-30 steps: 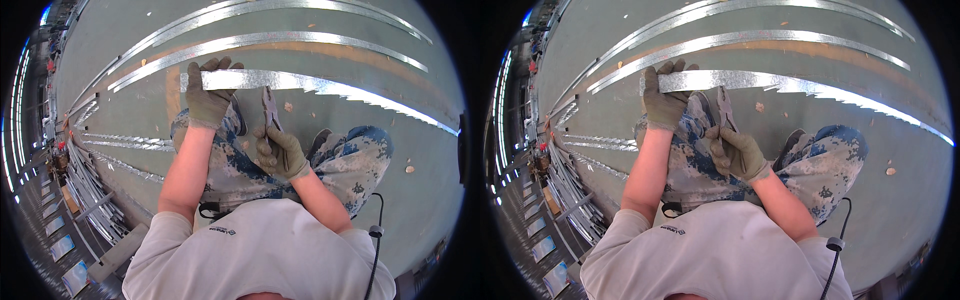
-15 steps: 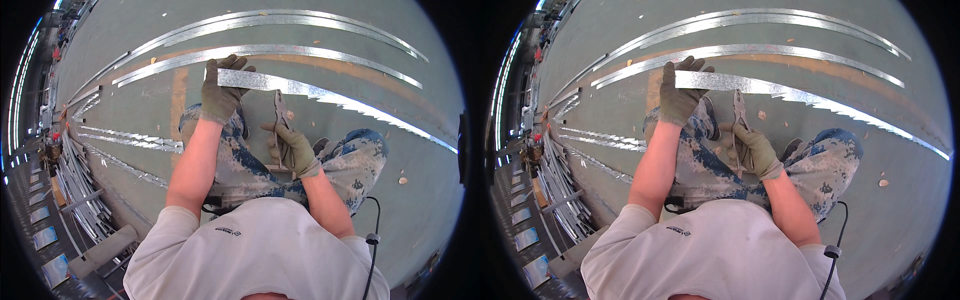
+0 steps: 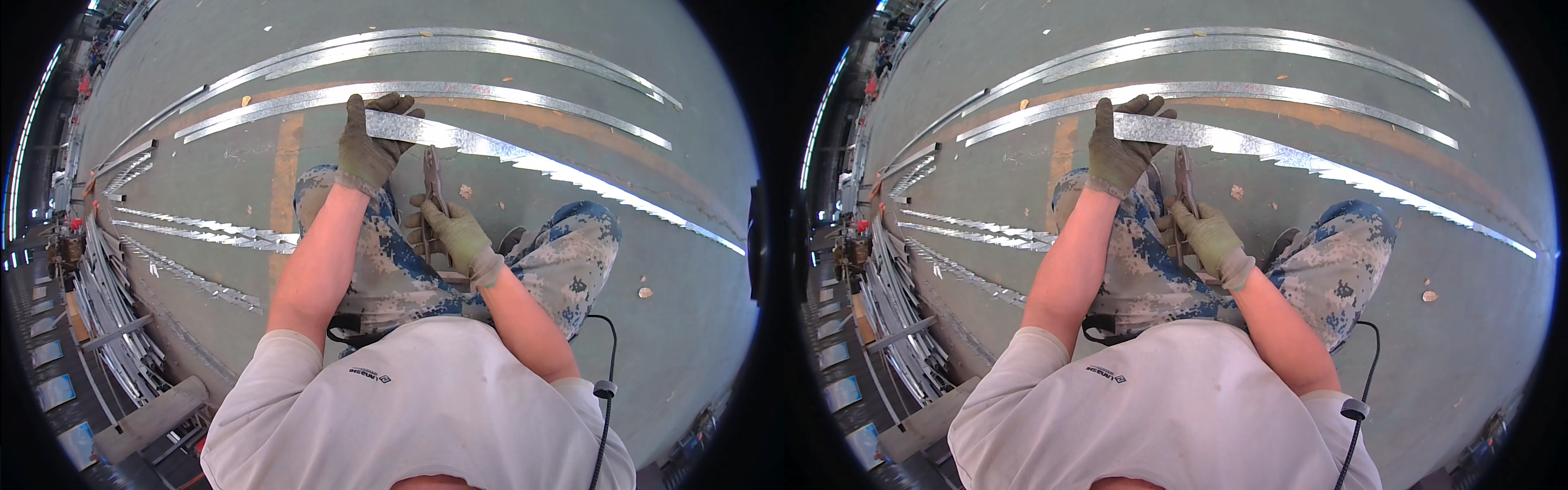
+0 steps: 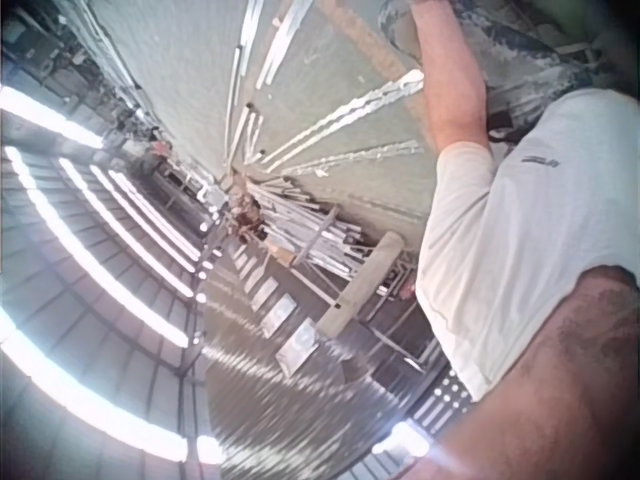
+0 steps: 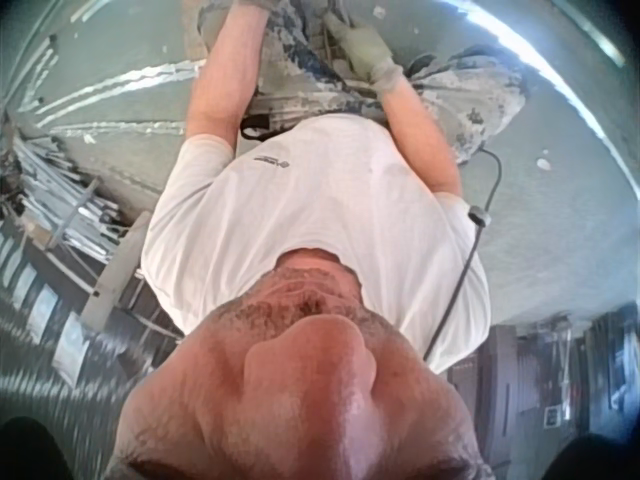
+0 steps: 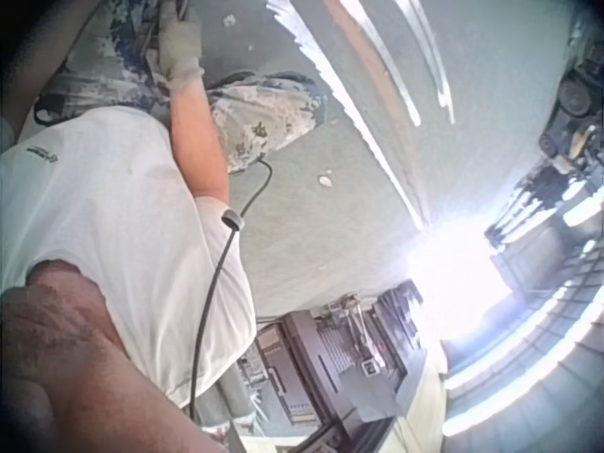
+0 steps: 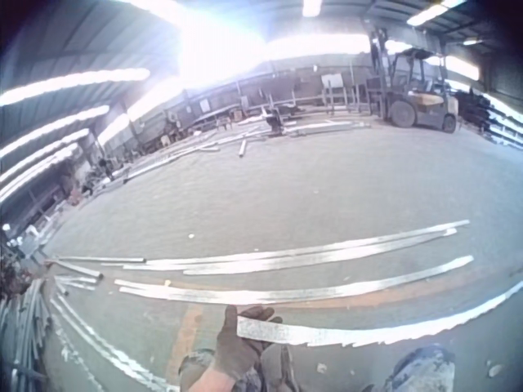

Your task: The person picks up a long metal strip and sits on the floor. They use pliers to cut the metal strip into smaller pieces, placing the cut pieces on the floor.

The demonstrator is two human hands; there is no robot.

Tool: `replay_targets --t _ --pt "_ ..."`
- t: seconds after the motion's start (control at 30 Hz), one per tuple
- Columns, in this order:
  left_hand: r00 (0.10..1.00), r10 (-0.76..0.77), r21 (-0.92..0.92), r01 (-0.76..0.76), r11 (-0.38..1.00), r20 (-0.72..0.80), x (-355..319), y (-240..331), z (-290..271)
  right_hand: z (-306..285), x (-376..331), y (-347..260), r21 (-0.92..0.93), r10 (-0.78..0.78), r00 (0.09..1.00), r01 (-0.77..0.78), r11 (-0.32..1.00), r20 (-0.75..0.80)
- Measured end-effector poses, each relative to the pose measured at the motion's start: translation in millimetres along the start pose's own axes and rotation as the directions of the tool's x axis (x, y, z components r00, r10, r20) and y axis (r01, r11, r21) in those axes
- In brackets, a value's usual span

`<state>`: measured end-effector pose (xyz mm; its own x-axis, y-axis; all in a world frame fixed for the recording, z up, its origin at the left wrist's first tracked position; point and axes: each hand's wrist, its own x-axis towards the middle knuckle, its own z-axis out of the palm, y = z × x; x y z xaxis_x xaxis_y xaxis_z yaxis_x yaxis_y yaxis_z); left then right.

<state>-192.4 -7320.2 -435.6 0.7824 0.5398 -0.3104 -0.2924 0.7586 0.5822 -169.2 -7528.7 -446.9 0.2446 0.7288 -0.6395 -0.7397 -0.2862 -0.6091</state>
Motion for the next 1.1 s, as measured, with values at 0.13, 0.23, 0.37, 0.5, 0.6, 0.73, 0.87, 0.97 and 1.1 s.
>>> replay_targets --t 0.13,0.23,0.37,0.5,0.6,0.73,0.87,0.97,1.1 --pt "1.000 0.001 0.014 -0.001 1.000 -0.006 -0.9 0.4 1.5 6.6 0.7 3.8 -0.004 0.001 0.998 -0.001 1.000 -0.064" --pt "1.000 -0.001 0.018 0.001 1.000 0.000 -0.3 -0.4 0.8 10.1 -1.2 0.8 0.011 -0.008 0.996 0.009 1.000 -0.093" --pt "1.000 0.009 0.042 -0.009 0.999 -0.009 -0.6 -1.4 2.0 6.8 3.3 -2.3 -0.010 0.014 0.995 -0.015 1.000 -0.094" --pt "1.000 0.006 0.031 -0.006 1.000 -0.003 -0.4 -1.3 -0.2 6.5 5.4 0.9 -0.029 -0.005 0.995 0.002 1.000 -0.097" --pt "1.000 0.013 0.036 -0.013 0.999 0.007 -0.6 -0.9 -0.5 7.4 6.6 2.9 -0.030 -0.009 0.994 0.006 1.000 -0.107" --pt "1.000 0.012 0.031 -0.012 0.999 -0.003 1.0 -2.1 -1.2 5.9 9.4 5.9 -0.034 -0.020 0.994 0.016 0.999 -0.104" --pt "1.000 0.010 0.016 -0.010 1.000 0.006 2.5 -2.7 -3.5 9.7 9.6 5.3 -0.014 -0.024 0.991 0.023 1.000 -0.131" --pt "1.000 0.006 0.039 -0.007 0.999 0.021 4.0 -4.2 -2.7 14.3 9.0 7.3 0.054 -0.019 0.988 0.027 0.998 -0.155" --pt "1.000 0.012 0.023 -0.012 1.000 0.019 3.5 -3.9 -3.9 16.9 6.8 3.8 0.125 0.013 0.990 0.004 0.992 -0.140"
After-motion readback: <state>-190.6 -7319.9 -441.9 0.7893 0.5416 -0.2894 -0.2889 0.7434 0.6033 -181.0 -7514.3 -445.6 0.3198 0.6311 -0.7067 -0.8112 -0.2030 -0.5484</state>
